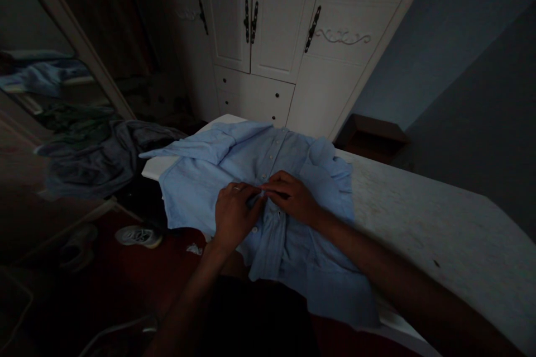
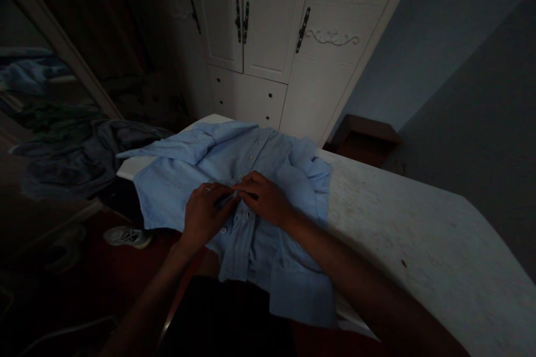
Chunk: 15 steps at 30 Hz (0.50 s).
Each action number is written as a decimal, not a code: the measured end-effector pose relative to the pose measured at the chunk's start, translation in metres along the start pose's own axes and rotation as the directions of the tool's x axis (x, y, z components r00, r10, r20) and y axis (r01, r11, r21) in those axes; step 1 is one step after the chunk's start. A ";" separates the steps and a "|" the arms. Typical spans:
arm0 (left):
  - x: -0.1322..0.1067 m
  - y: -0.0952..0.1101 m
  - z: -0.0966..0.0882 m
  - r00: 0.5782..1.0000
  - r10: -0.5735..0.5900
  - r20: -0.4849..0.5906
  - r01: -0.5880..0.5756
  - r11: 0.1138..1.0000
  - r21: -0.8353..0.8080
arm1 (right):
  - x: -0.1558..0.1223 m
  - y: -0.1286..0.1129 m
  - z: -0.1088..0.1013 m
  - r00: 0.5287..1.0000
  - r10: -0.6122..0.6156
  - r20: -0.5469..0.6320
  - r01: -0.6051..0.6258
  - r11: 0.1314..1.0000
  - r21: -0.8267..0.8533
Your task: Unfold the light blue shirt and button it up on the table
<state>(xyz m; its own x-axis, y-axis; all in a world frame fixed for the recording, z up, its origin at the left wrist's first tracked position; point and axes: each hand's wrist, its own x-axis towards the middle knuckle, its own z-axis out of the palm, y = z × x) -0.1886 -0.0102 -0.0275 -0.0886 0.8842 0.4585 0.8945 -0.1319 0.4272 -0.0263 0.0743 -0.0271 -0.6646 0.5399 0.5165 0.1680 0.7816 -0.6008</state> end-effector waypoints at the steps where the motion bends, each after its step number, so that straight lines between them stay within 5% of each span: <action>1: 0.000 0.000 0.000 1.000 0.000 -0.003 0.000 1.000 0.005 | -0.001 -0.001 0.001 0.999 -0.032 0.015 0.033 0.997 -0.064; 8: -0.001 -0.001 0.001 1.000 -0.016 -0.024 0.015 1.000 -0.028 | -0.005 -0.006 -0.002 0.997 -0.059 0.053 0.074 0.926 -0.371; 15: -0.002 -0.003 0.003 0.999 -0.039 -0.037 0.036 0.997 -0.068 | -0.003 -0.006 -0.004 0.991 -0.109 0.083 0.135 0.886 -0.444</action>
<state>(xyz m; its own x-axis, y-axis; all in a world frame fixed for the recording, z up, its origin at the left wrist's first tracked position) -0.1895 -0.0103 -0.0320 -0.1397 0.8713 0.4704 0.8586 -0.1301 0.4959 -0.0223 0.0692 -0.0224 -0.7369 0.4238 0.5267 0.3826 0.9038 -0.1918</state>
